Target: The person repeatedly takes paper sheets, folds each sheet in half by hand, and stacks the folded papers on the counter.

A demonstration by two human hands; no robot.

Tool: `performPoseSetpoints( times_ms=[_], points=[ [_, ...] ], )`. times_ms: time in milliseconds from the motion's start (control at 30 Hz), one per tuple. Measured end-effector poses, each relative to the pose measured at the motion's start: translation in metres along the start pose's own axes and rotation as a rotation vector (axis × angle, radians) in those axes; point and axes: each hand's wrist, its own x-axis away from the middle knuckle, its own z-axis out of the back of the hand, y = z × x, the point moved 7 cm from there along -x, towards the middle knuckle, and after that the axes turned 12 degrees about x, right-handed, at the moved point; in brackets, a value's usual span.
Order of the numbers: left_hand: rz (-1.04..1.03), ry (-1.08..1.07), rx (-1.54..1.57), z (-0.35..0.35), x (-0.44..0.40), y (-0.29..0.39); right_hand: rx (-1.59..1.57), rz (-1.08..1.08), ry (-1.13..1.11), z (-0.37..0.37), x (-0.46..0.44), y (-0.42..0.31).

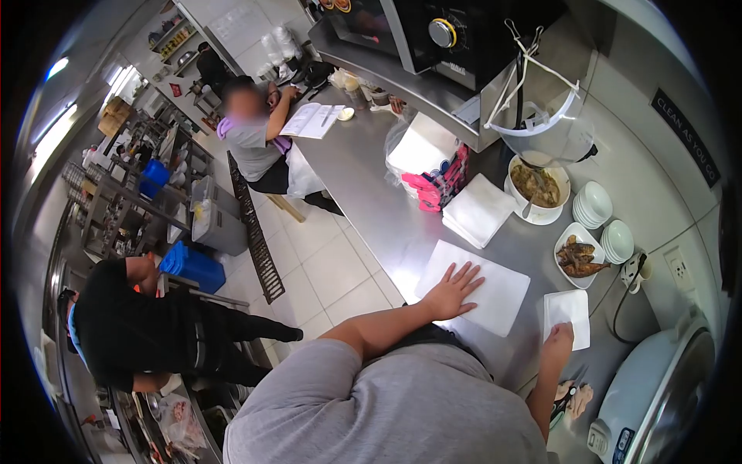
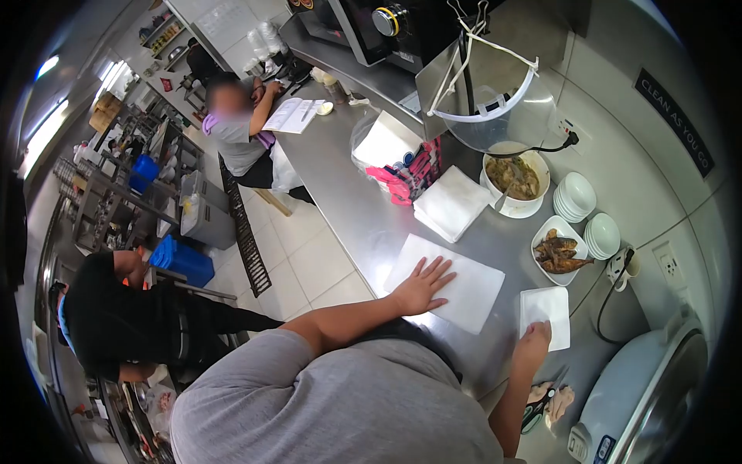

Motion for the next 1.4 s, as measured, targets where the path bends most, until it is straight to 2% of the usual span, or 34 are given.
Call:
performPoseSetpoints(
  times_ms=[667,767,833,867,900,967,1100,1200,1400],
  points=[
    [0.013,-0.069,0.009,0.0,-0.001,0.0,0.078,0.054,0.05,0.0,-0.004,-0.002],
    [0.046,-0.088,0.051,0.006,-0.004,0.005,0.046,-0.08,-0.024,0.006,-0.015,0.015],
    [0.079,-0.084,0.087,0.022,-0.01,0.018,-0.018,-0.03,0.185,0.043,-0.02,0.004],
    [0.063,-0.08,0.227,0.029,-0.013,0.028,-0.052,-0.008,0.284,0.063,-0.018,-0.004],
    [0.047,-0.078,0.366,0.036,-0.019,0.039,-0.1,-0.087,0.232,0.073,-0.02,-0.009],
    [0.017,-0.092,0.728,0.037,-0.03,0.06,-0.463,-0.097,0.075,0.086,-0.022,-0.036],
    [0.204,-0.215,1.174,0.061,-0.041,0.101,-0.94,-0.01,-0.097,0.079,-0.018,-0.099],
    [0.373,-0.208,1.541,0.059,-0.038,0.099,-1.093,-0.102,-0.245,0.06,-0.012,-0.127],
    [0.537,-0.171,1.55,0.061,-0.021,0.09,-1.209,-0.184,-0.359,0.028,0.004,-0.142]
  ],
)
